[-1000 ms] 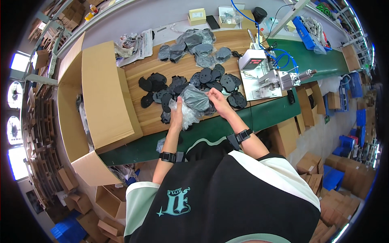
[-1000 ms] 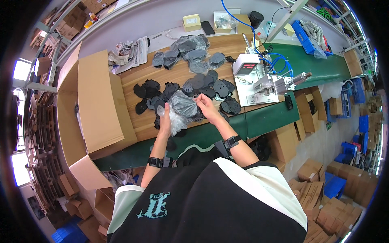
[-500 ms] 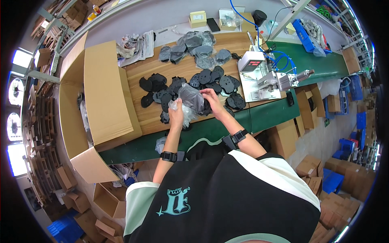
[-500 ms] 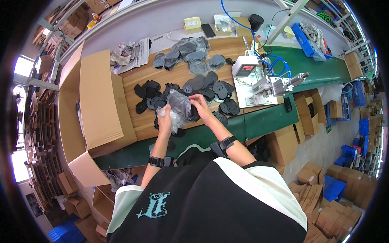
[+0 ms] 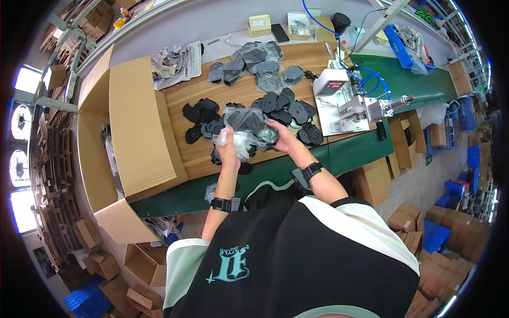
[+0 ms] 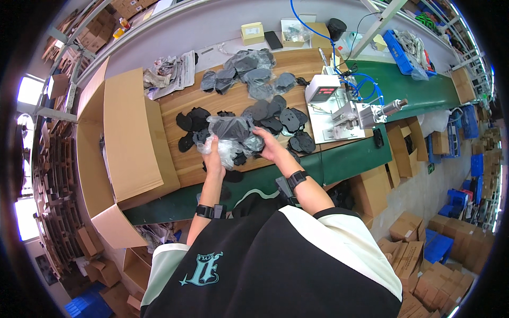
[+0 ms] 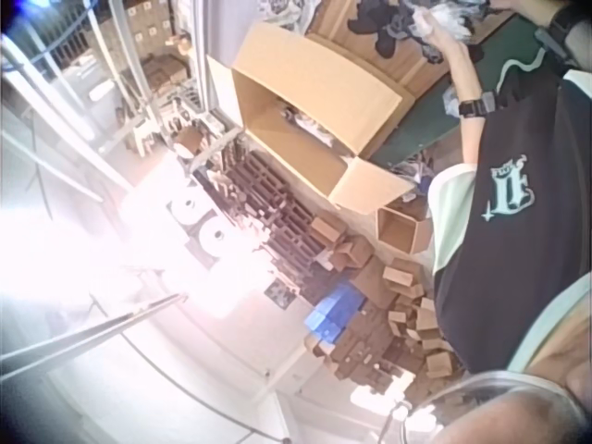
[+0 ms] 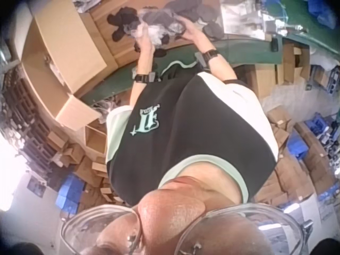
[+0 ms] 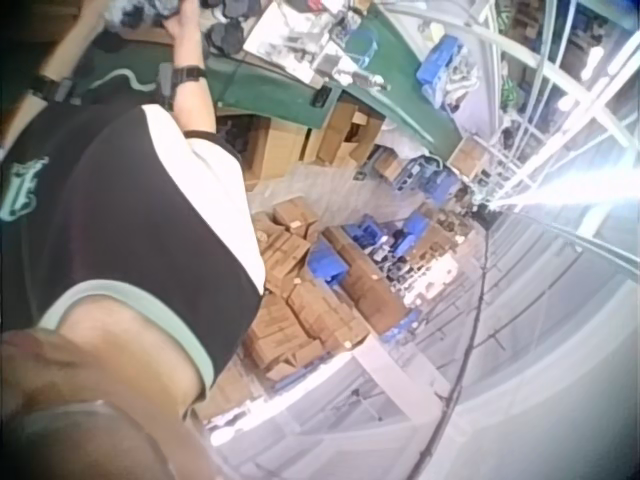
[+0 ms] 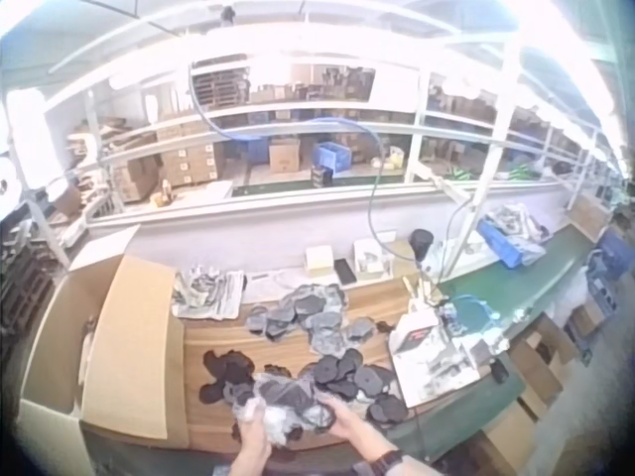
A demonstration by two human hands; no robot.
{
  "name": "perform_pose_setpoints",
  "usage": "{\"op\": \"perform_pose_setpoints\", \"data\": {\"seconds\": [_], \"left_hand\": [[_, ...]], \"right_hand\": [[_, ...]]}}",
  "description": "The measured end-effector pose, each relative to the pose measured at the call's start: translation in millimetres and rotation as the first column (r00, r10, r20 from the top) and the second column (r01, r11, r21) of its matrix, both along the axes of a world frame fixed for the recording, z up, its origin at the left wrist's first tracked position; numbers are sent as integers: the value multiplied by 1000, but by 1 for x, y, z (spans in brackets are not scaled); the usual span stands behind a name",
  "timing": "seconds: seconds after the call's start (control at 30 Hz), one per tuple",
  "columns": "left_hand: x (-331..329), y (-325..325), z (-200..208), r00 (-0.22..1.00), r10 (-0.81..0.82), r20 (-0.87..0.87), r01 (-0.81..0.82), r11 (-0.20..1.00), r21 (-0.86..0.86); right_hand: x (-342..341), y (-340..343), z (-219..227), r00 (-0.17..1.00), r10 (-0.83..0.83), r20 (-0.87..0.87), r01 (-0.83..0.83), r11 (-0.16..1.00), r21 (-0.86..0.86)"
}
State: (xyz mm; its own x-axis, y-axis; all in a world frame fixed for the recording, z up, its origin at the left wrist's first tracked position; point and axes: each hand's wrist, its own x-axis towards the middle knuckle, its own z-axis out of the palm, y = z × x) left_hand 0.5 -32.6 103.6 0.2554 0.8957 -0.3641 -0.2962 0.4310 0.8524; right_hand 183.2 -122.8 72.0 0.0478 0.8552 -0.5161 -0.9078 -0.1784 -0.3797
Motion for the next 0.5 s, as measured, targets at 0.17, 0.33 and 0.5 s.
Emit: {"op": "perform_pose_setpoints", "data": {"seconds": [0.17,0.33,0.5], "left_hand": [[-6,17,-9,987,132,-92,-132,991,-2],[-2,22,-9,974,135,-180,-130,991,41],[-6,26,-19,945,256,-202,-241,966,94]], "right_hand": [[14,12,0,945,-213,249,220,975,-3],[21,23,-5,737,-238,633,291,957,21],[10,40,11,573,-300,762,333,936,118]]}}
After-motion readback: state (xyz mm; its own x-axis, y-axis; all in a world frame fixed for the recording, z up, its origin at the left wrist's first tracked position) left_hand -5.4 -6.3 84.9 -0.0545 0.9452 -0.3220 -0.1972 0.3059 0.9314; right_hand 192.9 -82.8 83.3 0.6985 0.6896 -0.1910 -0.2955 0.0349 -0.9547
